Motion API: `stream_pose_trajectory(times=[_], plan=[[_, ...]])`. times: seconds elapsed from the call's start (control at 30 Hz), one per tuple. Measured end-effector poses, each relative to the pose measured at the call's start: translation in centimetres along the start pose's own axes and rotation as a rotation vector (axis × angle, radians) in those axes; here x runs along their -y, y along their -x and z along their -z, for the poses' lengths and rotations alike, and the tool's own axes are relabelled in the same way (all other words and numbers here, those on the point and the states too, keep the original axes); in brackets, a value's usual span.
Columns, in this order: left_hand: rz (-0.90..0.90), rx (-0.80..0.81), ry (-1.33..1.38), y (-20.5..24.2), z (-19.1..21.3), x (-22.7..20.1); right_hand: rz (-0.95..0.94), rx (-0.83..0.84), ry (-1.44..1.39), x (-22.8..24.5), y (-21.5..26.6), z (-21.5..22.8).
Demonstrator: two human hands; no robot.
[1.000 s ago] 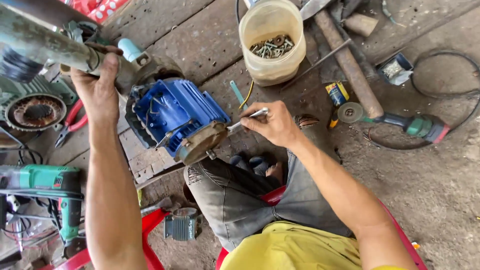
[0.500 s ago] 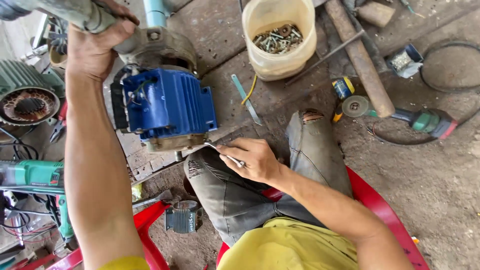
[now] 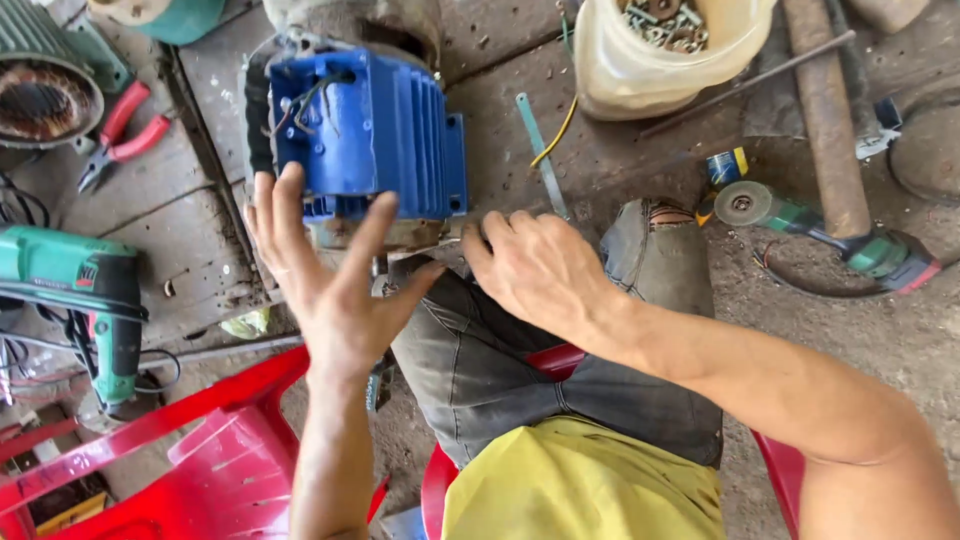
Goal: Connecting internal electrical wires to the terminal block of an electric water pump motor using a screwdriver.
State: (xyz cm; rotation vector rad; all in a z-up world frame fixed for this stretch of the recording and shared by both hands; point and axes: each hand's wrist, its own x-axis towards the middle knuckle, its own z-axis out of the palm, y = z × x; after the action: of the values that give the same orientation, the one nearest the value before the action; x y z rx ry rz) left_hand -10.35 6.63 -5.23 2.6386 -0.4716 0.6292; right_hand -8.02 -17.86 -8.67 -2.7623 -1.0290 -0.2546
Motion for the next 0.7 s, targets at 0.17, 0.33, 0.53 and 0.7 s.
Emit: stream_pose_trajectory(times=[0.17, 0.33, 0.53, 0.7], plan=[[0.029, 0.074, -0.284, -0.2, -1.6, -1.9, 0.133, -0.107, 0.178, -0.7, -0.7, 0.4], [0.06, 0.096, -0.297, 0.5, -3.0, -0.5, 0.141, -0.271, 0.119, -1.9, 0.3, -0.8], [0.049, 0.102, -0.237, 1.5, -3.3, 0.7, 0.102, -0.434, 0.035, -1.8, 0.7, -1.9], [0.072, 0.105, -0.235, 1.4, -3.1, 0.5, 0.095, -0.529, -0.044, -2.3, 0.5, -2.3]])
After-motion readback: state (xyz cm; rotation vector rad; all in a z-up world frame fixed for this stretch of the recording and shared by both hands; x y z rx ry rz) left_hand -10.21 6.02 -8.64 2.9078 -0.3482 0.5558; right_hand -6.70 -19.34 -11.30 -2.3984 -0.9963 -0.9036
